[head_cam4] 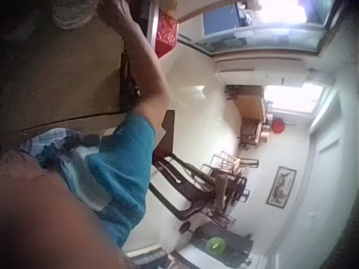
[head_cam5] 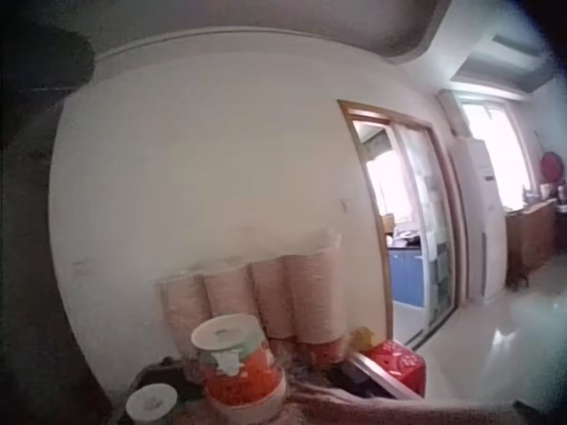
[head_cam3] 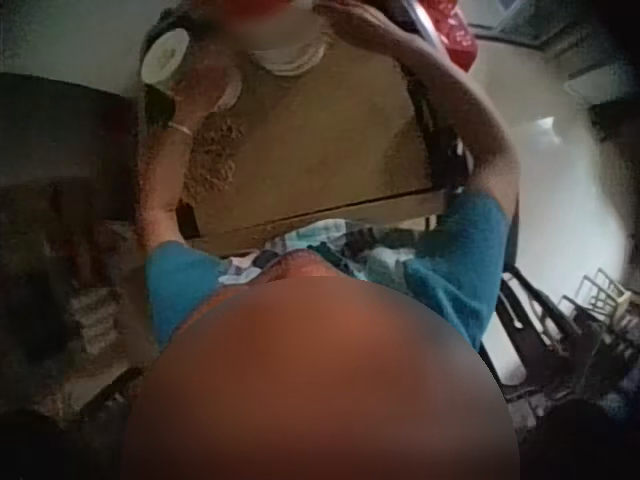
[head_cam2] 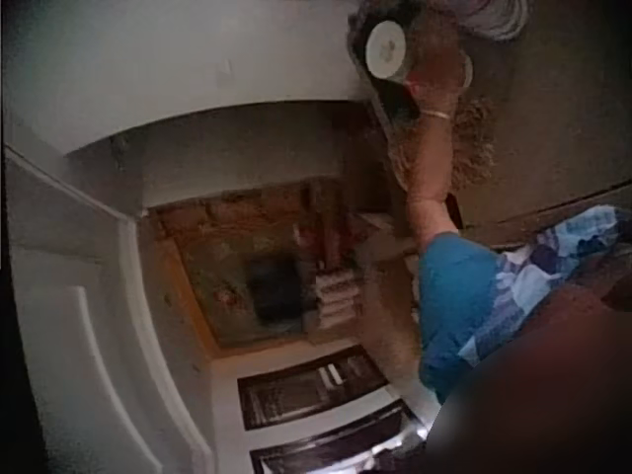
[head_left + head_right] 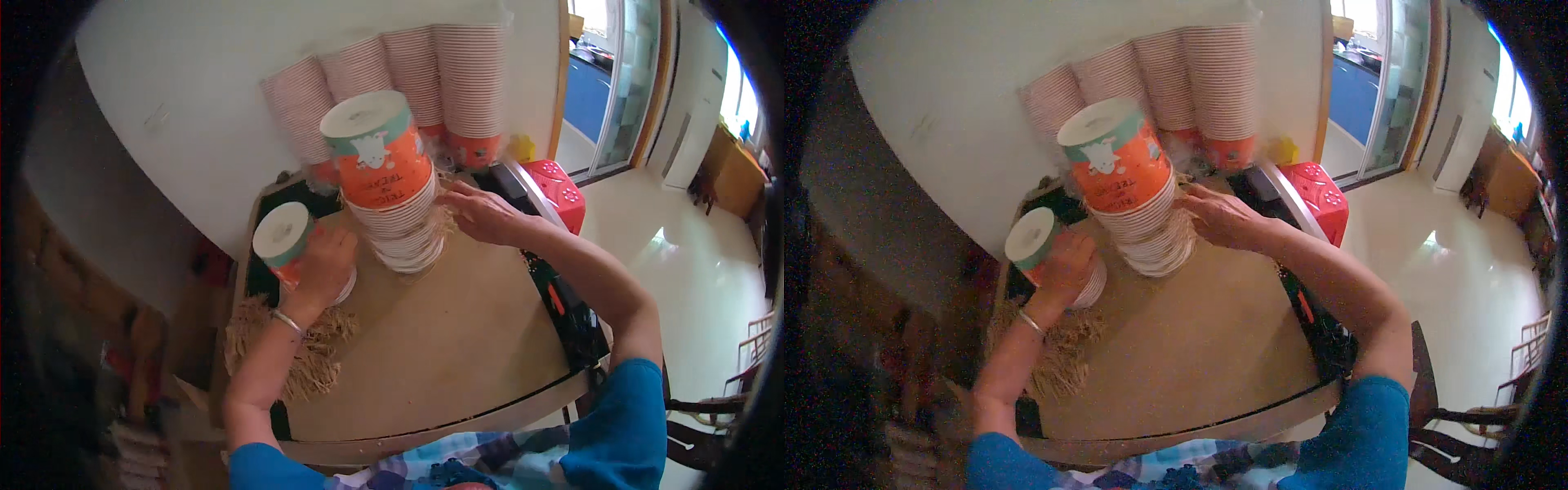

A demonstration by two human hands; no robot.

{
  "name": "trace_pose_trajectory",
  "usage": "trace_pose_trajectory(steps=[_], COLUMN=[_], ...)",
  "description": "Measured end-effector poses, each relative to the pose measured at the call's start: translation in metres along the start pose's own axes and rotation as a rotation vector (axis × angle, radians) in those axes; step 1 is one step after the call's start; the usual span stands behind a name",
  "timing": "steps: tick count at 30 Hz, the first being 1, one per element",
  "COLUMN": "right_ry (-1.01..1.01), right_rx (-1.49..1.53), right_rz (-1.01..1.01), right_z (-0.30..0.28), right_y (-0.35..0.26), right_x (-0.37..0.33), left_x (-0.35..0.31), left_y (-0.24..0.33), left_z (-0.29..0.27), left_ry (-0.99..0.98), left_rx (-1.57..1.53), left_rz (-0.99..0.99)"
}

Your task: Manually thread and tie string handles onto paper buckets.

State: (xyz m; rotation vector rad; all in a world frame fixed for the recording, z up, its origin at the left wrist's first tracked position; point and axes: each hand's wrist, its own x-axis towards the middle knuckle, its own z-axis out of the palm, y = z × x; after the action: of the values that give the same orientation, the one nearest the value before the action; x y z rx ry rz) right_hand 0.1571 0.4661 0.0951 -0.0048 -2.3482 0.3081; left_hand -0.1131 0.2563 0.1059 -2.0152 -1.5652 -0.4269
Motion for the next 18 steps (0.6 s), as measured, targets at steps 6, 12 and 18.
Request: trace_pose_trajectory(steps=[6,12,18], right_ry=[0.054,0.362,0.392], right_rx=[0.273,0.123,0.204], right_rz=[0.734,0.475,0.401], right_z=[-0.036,0.006,0.032], right_y=[-0.028,0.024,0.057], right_x=[0.025,0.059,0.064], left_x=[0.032,0.050,0.059], left_y=[0.001,-0.020,-0.016], left_z=[-0.033,-0.003,0.020], left_ry=[0.162,0.407,0.397], left_rx=[-0.383,-0.443,-0.579], left_rz=[-0.289,-0.371,-0.422])
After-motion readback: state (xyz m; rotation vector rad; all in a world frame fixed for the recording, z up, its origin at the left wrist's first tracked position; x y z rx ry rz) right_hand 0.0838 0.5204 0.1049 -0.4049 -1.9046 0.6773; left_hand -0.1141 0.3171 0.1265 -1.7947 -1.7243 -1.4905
